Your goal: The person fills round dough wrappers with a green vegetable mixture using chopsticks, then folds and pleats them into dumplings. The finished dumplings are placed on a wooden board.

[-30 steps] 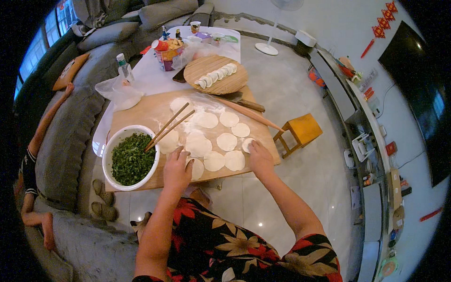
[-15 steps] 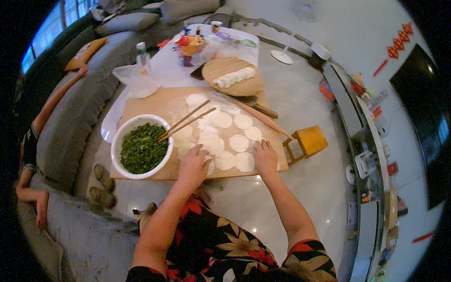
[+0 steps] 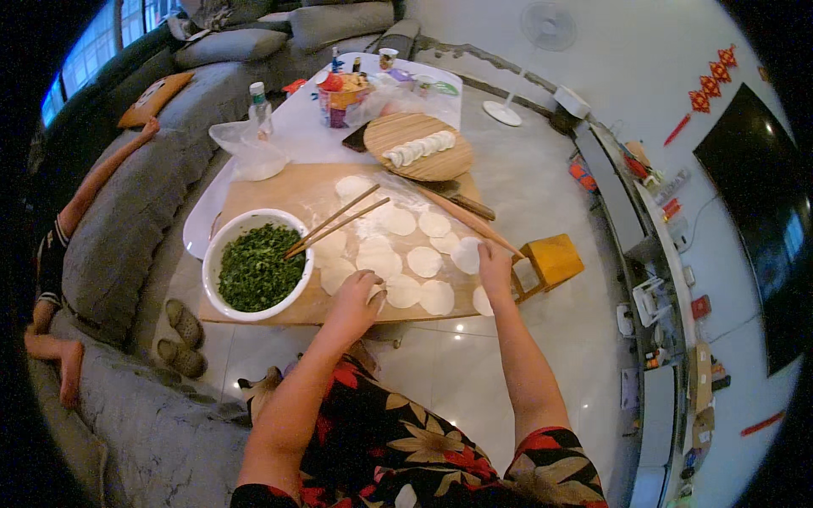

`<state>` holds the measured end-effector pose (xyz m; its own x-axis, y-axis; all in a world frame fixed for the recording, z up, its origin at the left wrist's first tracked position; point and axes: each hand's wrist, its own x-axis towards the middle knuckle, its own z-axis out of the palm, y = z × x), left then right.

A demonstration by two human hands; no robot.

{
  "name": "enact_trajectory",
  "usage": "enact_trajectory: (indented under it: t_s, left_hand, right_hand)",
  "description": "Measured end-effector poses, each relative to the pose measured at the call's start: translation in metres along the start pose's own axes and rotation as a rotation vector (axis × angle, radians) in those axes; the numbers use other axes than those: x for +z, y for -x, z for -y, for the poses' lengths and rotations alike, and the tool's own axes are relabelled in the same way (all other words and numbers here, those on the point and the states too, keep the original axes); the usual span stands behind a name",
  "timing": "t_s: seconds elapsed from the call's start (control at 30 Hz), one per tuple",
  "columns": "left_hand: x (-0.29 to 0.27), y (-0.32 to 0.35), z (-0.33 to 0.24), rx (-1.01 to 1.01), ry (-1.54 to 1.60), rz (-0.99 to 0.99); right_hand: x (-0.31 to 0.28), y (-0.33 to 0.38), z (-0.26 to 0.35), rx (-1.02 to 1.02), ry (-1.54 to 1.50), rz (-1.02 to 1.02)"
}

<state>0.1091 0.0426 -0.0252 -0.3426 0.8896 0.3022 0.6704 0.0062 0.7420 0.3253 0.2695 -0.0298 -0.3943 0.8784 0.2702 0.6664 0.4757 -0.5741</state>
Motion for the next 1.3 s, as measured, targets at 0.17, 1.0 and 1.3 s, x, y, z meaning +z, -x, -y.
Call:
enact_trajectory:
  t_s: [0.17,1.0,1.3]
  left_hand:
    - [0.014,-0.009,0.007,-0.201,0.561,0.178]
    - [-0.001,-0.01,0.013,-0.668,1.904,-0.261]
    - [-0.105,-0.009,-0.006,-0.407,1.794,-0.739]
  right_hand:
    - [-0.017,-0.018,0.031,0.514,-1.154,0.17]
    - [0.074,-0.002,0.194,0.15,-1.143,0.59]
    - [0.099,-0.032,0.24,0.054,-1.05,0.686]
